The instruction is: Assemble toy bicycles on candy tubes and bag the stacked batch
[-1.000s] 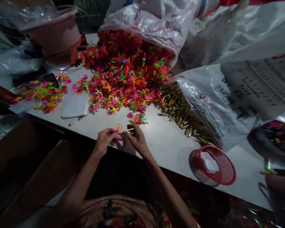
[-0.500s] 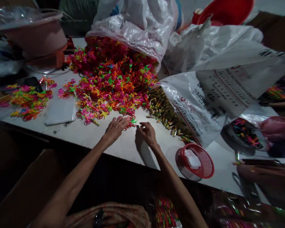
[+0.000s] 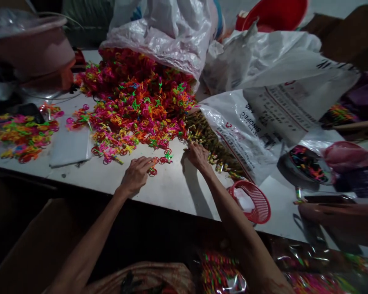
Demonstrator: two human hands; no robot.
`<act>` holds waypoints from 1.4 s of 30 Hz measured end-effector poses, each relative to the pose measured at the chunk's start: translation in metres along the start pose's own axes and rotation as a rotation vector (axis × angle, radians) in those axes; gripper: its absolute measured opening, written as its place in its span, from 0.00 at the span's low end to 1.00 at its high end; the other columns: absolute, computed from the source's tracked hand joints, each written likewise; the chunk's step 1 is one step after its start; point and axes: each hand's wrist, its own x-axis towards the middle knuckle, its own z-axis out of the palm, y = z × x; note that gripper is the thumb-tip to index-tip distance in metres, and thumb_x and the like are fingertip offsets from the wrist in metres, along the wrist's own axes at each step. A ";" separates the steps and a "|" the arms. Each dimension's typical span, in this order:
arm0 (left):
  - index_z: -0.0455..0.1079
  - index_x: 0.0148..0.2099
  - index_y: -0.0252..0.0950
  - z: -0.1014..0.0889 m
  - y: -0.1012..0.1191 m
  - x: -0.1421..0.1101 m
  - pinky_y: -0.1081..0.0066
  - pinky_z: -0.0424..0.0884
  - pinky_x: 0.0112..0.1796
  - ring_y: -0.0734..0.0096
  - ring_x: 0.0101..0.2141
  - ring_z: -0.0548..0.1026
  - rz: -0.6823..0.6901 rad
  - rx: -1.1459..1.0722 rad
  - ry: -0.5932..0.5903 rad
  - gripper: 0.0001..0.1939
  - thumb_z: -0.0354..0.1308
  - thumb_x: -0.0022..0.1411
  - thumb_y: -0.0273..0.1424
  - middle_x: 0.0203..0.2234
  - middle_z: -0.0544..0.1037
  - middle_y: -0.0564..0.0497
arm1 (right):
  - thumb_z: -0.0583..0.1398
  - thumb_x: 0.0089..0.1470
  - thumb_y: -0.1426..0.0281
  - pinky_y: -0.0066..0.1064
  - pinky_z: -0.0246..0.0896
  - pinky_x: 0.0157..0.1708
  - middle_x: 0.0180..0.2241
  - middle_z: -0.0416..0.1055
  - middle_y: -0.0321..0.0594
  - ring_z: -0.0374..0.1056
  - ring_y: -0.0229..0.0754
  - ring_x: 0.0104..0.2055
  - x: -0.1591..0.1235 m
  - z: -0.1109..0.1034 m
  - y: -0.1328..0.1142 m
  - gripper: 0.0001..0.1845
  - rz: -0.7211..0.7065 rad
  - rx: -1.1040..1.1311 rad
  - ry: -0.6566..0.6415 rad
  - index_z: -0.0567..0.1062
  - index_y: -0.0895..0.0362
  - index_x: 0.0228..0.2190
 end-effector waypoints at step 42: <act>0.67 0.54 0.34 -0.124 -0.140 0.014 0.61 0.69 0.46 0.54 0.50 0.72 -0.700 0.282 0.518 0.18 0.53 0.61 0.26 0.50 0.72 0.37 | 0.68 0.35 0.47 0.30 0.59 0.23 0.21 0.71 0.37 0.64 0.39 0.23 -0.105 0.025 -0.054 0.29 0.331 1.256 0.019 0.78 0.57 0.32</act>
